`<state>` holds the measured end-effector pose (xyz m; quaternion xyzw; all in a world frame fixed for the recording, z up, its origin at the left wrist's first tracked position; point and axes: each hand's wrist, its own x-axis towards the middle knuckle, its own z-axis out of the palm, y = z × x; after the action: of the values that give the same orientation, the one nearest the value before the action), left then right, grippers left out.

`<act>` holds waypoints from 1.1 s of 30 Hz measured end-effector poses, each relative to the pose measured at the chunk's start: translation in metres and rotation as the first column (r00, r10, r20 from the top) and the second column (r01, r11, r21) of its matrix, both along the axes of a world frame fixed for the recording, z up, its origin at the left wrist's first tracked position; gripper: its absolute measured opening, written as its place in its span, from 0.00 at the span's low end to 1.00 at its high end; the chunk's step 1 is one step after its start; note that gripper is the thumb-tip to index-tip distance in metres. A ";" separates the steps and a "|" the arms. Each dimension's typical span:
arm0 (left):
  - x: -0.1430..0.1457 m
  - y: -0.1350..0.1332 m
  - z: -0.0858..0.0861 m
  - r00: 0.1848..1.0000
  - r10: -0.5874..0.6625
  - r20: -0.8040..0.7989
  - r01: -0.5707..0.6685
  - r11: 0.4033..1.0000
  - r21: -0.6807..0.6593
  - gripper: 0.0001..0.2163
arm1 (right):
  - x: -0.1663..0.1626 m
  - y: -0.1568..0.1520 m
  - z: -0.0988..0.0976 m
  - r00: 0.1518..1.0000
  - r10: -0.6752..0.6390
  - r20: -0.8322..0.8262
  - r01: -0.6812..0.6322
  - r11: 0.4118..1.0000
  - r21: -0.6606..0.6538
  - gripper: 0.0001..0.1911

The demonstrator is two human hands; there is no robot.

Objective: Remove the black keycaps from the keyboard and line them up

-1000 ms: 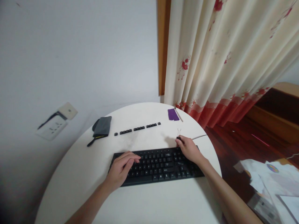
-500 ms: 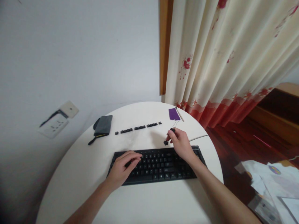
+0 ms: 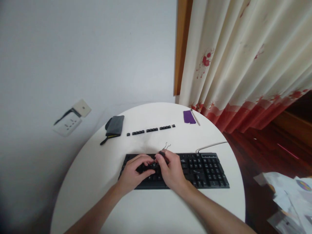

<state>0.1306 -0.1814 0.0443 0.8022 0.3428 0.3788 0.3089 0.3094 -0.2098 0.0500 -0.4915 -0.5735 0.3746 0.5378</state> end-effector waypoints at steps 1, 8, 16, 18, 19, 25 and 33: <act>0.000 0.000 -0.001 1.000 -0.001 0.003 0.001 1.000 0.004 0.09 | 0.000 -0.001 -0.002 1.000 -0.002 0.008 0.002 1.000 0.000 0.15; 0.000 0.001 -0.008 1.000 0.022 -0.010 -0.022 1.000 0.017 0.09 | 0.000 0.000 -0.009 0.997 0.019 0.070 -0.015 0.999 -0.048 0.15; 0.001 0.002 -0.008 0.998 0.039 -0.040 -0.038 0.999 0.032 0.09 | 0.003 0.001 -0.015 0.998 0.026 0.058 -0.021 0.996 -0.088 0.14; 0.001 0.002 -0.007 0.999 0.030 -0.043 -0.028 0.999 0.029 0.08 | 0.004 0.001 -0.014 0.997 0.027 0.067 -0.021 0.997 -0.079 0.15; 0.001 0.002 -0.007 0.999 0.024 -0.045 -0.023 0.999 0.029 0.08 | 0.004 0.000 -0.013 0.997 0.026 0.076 -0.020 0.997 -0.076 0.15; 0.001 0.003 -0.009 0.999 -0.036 -0.029 0.037 0.998 0.048 0.06 | 0.005 0.001 -0.011 0.994 0.029 0.104 -0.024 0.998 -0.052 0.14; 0.001 0.004 -0.008 0.996 -0.076 -0.056 0.080 0.994 0.078 0.05 | 0.002 0.001 -0.016 0.997 0.019 0.071 -0.013 0.996 -0.089 0.17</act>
<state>0.1317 -0.1778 0.0363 0.8366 0.3038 0.3582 0.2820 0.3116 -0.2084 0.0337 -0.5233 -0.5793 0.3861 0.4914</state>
